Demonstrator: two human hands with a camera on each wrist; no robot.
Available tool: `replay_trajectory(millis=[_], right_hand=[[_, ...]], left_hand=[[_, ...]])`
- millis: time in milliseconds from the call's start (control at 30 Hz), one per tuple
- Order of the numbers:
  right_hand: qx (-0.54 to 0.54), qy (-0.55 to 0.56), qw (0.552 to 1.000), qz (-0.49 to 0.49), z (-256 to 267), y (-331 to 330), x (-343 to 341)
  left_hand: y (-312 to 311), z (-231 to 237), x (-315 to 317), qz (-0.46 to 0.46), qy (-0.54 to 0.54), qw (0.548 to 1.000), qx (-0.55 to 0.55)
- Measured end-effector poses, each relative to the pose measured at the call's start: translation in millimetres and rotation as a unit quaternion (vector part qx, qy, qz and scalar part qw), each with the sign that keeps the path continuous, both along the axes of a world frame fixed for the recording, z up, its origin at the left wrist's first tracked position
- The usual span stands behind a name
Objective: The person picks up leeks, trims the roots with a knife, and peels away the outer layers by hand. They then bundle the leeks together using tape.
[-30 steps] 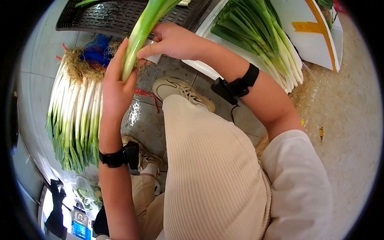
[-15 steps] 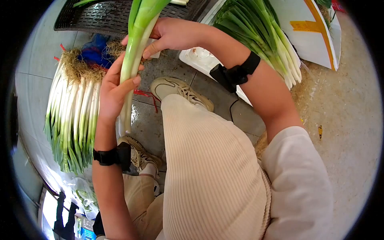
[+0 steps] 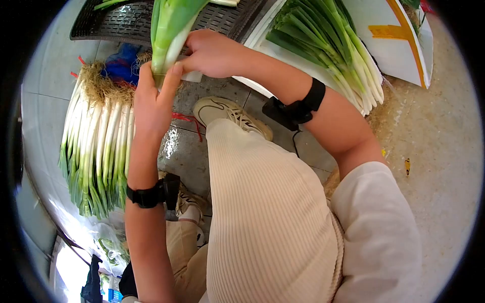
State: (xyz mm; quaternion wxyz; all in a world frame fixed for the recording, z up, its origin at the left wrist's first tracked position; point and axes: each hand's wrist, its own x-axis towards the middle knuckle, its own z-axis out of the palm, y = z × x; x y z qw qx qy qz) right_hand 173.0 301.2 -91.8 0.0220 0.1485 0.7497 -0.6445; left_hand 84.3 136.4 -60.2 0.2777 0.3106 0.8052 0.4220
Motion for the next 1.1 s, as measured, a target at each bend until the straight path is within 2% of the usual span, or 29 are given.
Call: replay_trajectory(millis=[67, 133, 200, 233, 333, 400, 533, 600, 633, 700, 767, 800, 833, 900, 1100], right_hand=[[0.014, 0.0, 1.0, 0.002, 0, -2, -1], [0.03, 0.0, 1.0, 0.004, 6, -2, 0], [-0.061, 0.019, 0.997, 0.032, 16, -2, 2], [-0.063, 0.019, 0.997, 0.031, 20, -2, 4], [-0.045, -0.034, 0.995, 0.08, 31, 3, 7], [-0.082, -0.07, 0.985, 0.133, 35, 7, 6], [-0.085, -0.101, 0.98, 0.15, 41, 9, 7], [0.031, -0.076, 0.99, 0.111, 34, 9, 7], [0.031, -0.076, 0.991, 0.11, 34, 9, 8], [0.13, -0.119, 0.98, 0.098, 40, 4, 8], [0.107, -0.152, 0.977, 0.103, 56, 4, 9], [0.083, -0.185, 0.973, 0.108, 63, 5, 8], [0.083, -0.185, 0.973, 0.108, 59, 5, 8], [0.081, -0.129, 0.986, 0.066, 44, 4, 10], [0.127, -0.042, 0.99, 0.047, 26, 5, 4]], left_hand=[[4, 0, 0, 0.023, 0.015, 0.999, -0.016], [6, 0, -4, 0.037, -0.015, 0.998, -0.055], [5, -7, -9, 0.031, -0.026, 0.998, -0.053], [3, -10, -11, 0.025, -0.036, 0.998, -0.051], [0, -8, -15, 0.005, -0.042, 0.994, -0.096], [-1, -11, -16, 0.007, -0.059, 0.994, -0.093], [-3, -14, -14, 0.008, -0.117, 0.989, -0.089], [-2, -8, -14, 0.001, -0.122, 0.988, -0.094], [-1, -4, -14, -0.005, -0.127, 0.987, -0.099], [-1, 0, -14, -0.01, -0.132, 0.985, -0.112], [-1, 1, -13, -0.013, -0.137, 0.983, -0.124], [-1, 1, -12, -0.019, -0.173, 0.98, -0.098], [-2, 0, -12, -0.025, -0.208, 0.975, -0.072], [-6, -9, -11, -0.01, -0.21, 0.976, -0.062], [-7, -18, -13, 0.009, -0.27, 0.963, 0.016]])
